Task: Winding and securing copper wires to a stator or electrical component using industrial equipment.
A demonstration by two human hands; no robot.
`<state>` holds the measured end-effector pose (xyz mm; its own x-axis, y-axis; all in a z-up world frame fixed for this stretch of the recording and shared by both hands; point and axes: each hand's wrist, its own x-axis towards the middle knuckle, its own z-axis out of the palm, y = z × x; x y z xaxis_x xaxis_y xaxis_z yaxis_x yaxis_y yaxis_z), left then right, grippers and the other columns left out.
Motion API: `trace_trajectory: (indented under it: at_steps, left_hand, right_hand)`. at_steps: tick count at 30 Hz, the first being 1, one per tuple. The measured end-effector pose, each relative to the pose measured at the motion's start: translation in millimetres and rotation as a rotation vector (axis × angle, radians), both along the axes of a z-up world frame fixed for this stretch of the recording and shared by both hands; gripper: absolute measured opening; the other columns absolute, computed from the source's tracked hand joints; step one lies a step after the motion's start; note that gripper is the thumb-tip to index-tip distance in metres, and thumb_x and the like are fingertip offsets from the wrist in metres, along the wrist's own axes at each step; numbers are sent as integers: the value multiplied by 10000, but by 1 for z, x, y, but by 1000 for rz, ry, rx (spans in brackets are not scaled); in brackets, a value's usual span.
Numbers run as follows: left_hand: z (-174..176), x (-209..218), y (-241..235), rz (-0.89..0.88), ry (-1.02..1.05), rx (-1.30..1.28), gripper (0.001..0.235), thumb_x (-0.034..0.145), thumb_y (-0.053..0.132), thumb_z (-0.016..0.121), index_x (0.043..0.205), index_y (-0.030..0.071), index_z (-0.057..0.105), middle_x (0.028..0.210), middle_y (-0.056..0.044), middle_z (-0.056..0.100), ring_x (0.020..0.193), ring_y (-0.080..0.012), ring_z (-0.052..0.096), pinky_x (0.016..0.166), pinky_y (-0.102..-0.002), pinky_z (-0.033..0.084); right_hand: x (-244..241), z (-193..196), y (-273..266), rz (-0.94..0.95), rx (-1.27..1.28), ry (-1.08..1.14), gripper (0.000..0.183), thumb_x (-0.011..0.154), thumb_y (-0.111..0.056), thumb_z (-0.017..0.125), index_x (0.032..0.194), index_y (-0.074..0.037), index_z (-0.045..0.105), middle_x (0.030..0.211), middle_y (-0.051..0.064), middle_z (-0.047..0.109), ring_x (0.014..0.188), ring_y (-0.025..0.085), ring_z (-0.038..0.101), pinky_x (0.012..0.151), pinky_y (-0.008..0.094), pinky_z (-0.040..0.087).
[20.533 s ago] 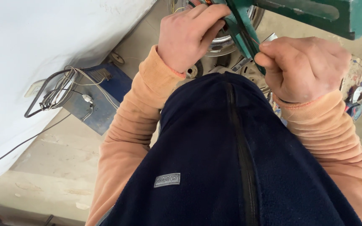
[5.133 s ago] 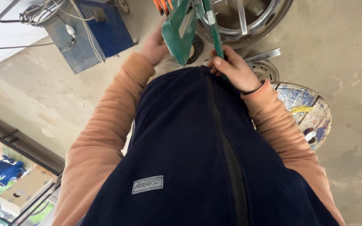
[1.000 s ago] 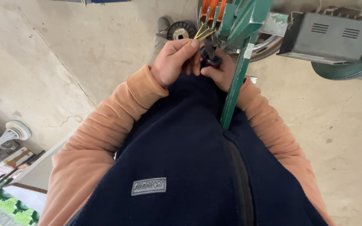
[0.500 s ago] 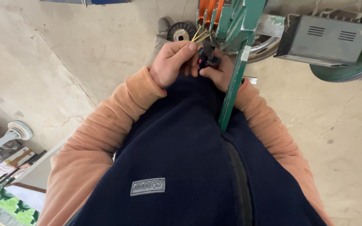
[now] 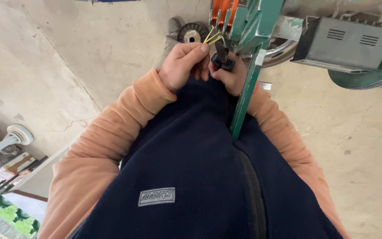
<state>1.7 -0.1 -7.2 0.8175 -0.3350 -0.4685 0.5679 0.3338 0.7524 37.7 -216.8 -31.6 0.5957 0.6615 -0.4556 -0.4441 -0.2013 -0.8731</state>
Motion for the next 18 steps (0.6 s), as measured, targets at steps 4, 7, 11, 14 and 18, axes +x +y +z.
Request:
trace_trajectory:
  at_steps: [4,7,11,14,18]
  left_hand:
    - [5,1,0,17,20,-6,414,1120,346,445,858,76,618,812,-30,702,671,-94,635,612,-231,473]
    - [3,2,0,15,34,7,403,1108,338,458,861,70,630,780,-33,694,649,-94,618,597,-230,460]
    - [1,3,0,-9,13,85,425,1118,328,473,830,59,632,711,-35,669,606,-90,573,582,-229,445]
    - [8,4,-1,8,36,80,410,1100,321,474,844,58,655,713,-32,662,605,-92,591,567,-233,448]
    - [9,6,0,9,26,46,413,1096,323,455,851,62,661,761,-24,685,615,-92,603,566,-233,453]
  right_hand:
    - [1,6,2,18,-48,-20,105,826,-72,622,923,-46,595,871,35,629,853,143,604,811,285,486]
    - [4,13,5,12,-21,-54,175,813,-77,612,982,-35,592,897,45,635,877,154,612,830,294,494]
    - [6,10,6,39,-71,-130,220,791,-75,623,1002,-21,589,900,62,624,865,180,599,807,315,494]
    - [4,12,7,9,-14,-35,186,818,-72,603,998,-26,596,910,51,640,895,174,613,844,313,500]
    - [0,-2,3,30,-21,-127,125,810,-52,597,931,-26,579,875,56,608,871,185,592,831,322,491]
